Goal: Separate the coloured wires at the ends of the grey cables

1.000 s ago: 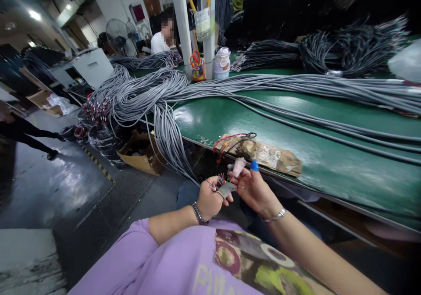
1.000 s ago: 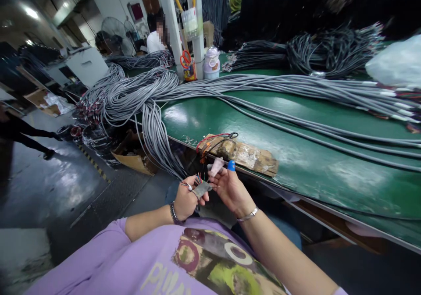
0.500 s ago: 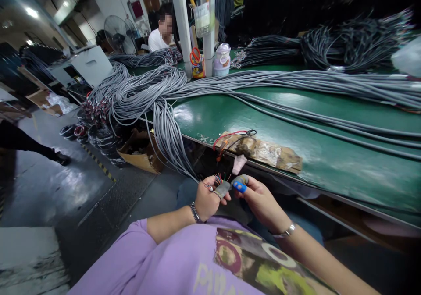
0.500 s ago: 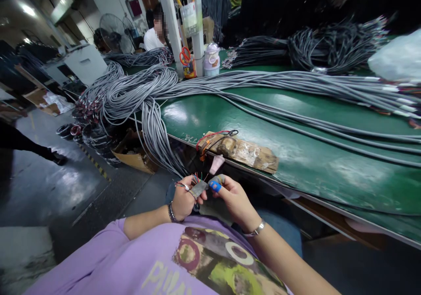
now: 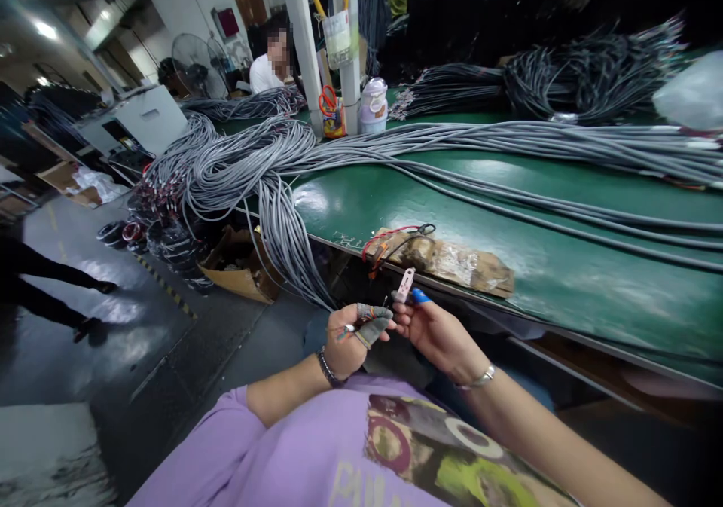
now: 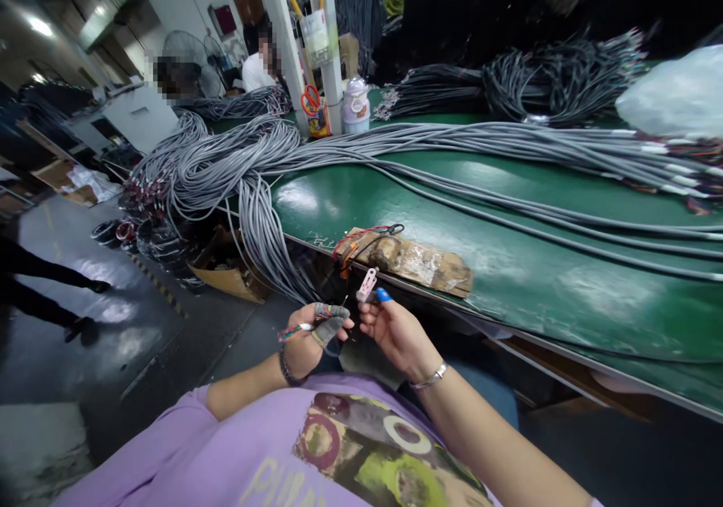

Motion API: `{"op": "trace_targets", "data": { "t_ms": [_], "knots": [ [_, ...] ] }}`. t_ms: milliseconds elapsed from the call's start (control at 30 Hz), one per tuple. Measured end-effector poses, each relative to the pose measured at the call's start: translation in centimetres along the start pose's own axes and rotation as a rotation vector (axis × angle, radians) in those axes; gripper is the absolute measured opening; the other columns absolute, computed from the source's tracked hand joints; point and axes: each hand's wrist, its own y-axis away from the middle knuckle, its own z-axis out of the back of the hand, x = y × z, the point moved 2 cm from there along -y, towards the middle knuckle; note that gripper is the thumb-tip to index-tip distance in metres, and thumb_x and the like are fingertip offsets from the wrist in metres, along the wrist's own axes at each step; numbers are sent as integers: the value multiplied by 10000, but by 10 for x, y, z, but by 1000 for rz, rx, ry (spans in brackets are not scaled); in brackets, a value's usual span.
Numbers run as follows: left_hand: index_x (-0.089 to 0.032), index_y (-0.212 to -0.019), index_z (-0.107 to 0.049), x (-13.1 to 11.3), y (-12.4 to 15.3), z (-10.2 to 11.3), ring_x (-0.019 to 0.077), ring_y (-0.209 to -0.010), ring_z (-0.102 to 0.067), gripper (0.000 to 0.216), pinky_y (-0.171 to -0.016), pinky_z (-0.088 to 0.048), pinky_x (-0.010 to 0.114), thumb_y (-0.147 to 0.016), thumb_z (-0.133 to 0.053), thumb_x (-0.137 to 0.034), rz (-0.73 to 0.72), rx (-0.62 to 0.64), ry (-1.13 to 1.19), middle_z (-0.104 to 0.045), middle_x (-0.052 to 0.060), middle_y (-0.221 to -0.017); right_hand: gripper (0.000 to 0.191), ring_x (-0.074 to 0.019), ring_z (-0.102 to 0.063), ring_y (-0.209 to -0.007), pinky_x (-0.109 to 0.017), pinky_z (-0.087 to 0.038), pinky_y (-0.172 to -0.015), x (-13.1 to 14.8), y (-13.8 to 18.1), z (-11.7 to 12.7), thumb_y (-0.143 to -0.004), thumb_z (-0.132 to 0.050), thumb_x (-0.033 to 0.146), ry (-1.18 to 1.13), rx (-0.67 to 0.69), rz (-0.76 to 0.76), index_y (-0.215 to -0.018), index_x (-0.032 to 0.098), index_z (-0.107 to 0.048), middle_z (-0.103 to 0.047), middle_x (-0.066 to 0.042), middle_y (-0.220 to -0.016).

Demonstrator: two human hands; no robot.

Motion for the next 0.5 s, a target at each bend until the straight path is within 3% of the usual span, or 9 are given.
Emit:
{"op": "trace_targets", "data": {
  "t_ms": [100, 167, 333, 400, 500],
  "knots": [
    [-147, -886, -723, -9, 1, 1, 207, -709, -673, 390, -702, -562, 359, -741, -696, -508, -76, 12, -158, -731, 126, -849, 397, -146, -529, -589, -299, -467, -570, 8, -4, -1, -771, -623, 602, 60, 11, 22, -807, 209, -668, -624, -36, -729],
    [-145, -903, -728, -10, 0, 0, 222, -748, -680, 380, -741, -566, 379, -763, -682, -495, -100, 35, -191, -732, 136, -870, 395, -133, -483, -541, -284, -434, -527, 13, -5, -5, -759, -641, 603, 160, -3, 109, -740, 208, -647, -577, -13, -642],
    [-151, -940, -723, -3, -8, -5, 201, -747, -684, 368, -726, -572, 352, -781, -670, -479, -141, 80, -150, -734, 118, -879, 426, -122, -394, -481, -287, -365, -476, 18, -4, -5, -717, -668, 630, 371, -247, 393, -616, 225, -583, -503, 9, -534],
    [-155, -941, -718, 1, -9, -7, 188, -728, -682, 366, -698, -573, 333, -784, -665, -481, -136, 81, -112, -734, 110, -877, 461, -134, -414, -476, -302, -372, -465, 17, -6, -6, -729, -608, 684, 348, -222, 381, -639, 232, -597, -531, -6, -549],
    [-154, -922, -714, 4, -10, -11, 169, -676, -671, 339, -663, -571, 316, -782, -676, -460, -125, 75, -88, -733, 99, -845, 521, -138, -433, -450, -309, -386, -430, 14, -12, -10, -737, -540, 735, 208, -62, 231, -732, 221, -628, -585, -22, -595]
  ]
}}
